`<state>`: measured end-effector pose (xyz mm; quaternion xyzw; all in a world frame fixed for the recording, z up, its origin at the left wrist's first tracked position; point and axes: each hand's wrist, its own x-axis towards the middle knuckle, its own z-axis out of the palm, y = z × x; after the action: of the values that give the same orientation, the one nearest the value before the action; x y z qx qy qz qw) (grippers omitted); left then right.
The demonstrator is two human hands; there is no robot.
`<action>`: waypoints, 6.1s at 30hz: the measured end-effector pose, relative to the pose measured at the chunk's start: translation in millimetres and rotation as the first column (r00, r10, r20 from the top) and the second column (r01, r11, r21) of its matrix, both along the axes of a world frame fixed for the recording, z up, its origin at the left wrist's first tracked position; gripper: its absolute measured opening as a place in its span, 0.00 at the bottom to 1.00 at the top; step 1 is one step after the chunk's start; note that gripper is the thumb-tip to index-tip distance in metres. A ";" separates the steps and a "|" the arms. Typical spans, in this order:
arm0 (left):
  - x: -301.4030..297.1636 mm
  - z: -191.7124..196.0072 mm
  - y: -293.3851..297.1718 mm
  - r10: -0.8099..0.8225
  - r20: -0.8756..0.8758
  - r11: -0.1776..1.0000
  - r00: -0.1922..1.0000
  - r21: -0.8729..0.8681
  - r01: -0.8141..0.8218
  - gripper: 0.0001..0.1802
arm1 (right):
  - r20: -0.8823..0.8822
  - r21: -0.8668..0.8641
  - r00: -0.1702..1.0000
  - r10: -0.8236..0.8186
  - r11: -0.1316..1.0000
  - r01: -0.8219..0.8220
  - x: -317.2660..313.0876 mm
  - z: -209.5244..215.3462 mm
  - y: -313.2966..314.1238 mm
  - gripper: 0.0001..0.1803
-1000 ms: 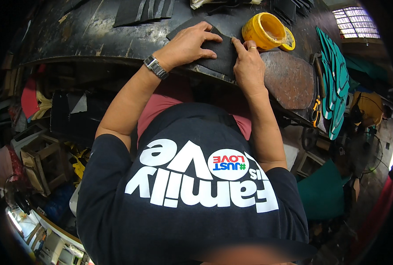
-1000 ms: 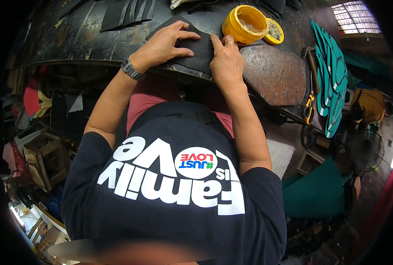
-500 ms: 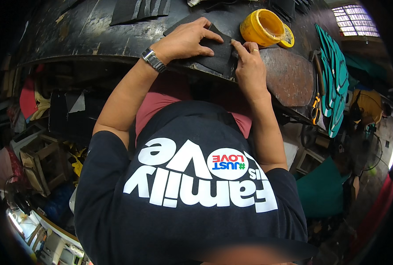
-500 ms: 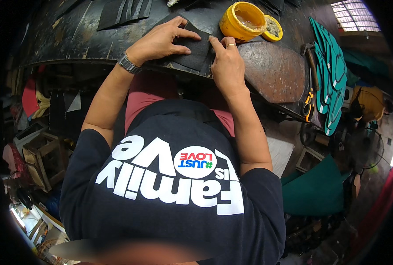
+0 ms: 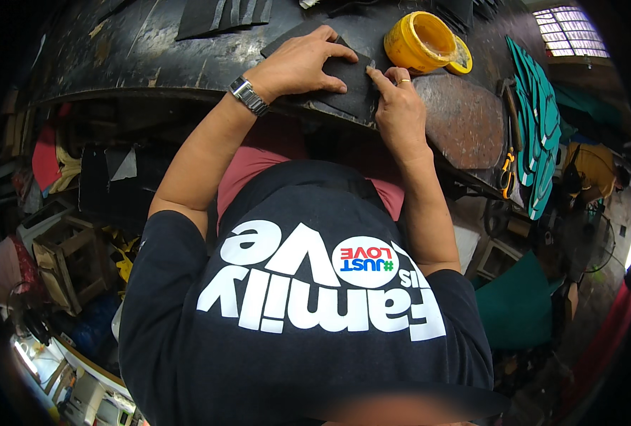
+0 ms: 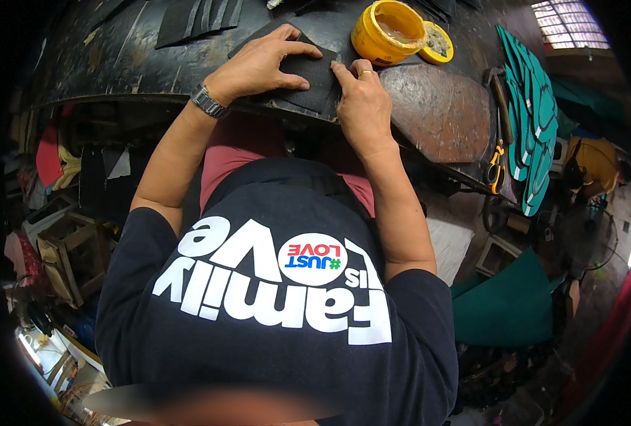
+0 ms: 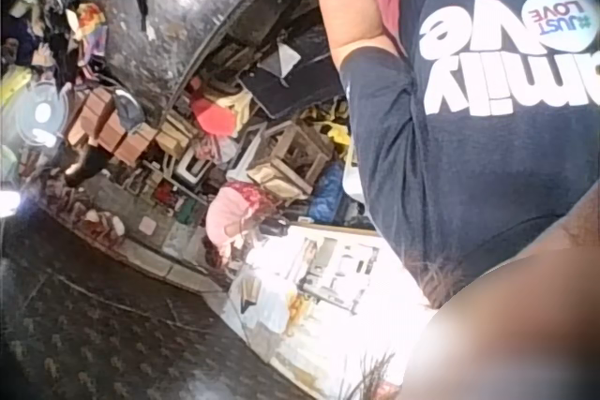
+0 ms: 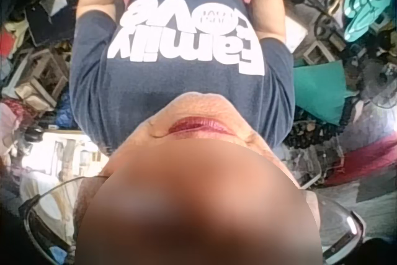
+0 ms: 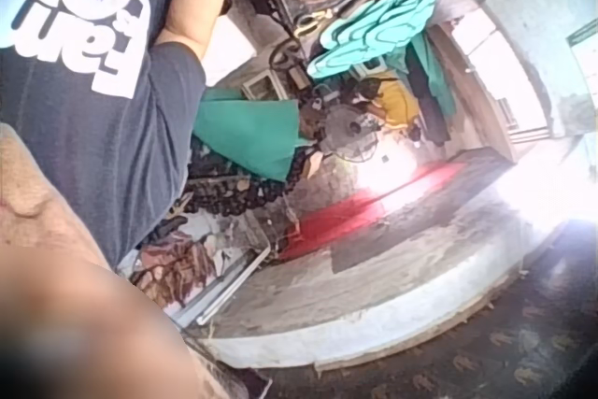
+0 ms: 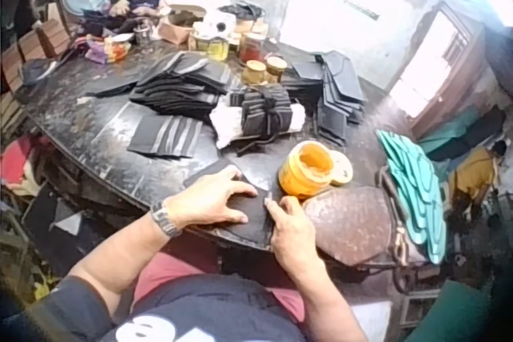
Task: The person applies adhesive to small black leather pieces and presses them together, then handles white paper sheets and black leather pieces, folding and stacking them on the table. The person works with multiple leather pieces and paper sheets throughout the clip.
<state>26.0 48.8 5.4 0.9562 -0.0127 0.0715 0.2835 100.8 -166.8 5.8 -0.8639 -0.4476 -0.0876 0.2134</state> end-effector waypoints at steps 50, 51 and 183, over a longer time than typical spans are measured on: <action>-1.1 0.7 -4.5 0.025 -0.033 0.999 0.999 -0.026 -0.026 0.34 | 0.104 0.059 0.987 -0.121 0.992 0.115 -12.0 37.4 -25.7 0.23; -1.5 0.5 -4.4 0.019 -0.035 0.999 0.999 -0.026 -0.020 0.34 | 0.033 0.139 0.992 -0.118 0.984 0.112 -12.0 40.0 -31.1 0.22; -17.8 -5.9 29.7 0.208 0.341 0.977 0.917 -0.120 -0.177 0.18 | -0.296 0.347 0.938 0.182 0.935 -0.072 14.5 -5.2 40.2 0.19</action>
<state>8.2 78.5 -0.5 0.9114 0.0341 0.2690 0.3096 115.3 -126.5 0.7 -0.7873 -0.4408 -0.0047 0.4311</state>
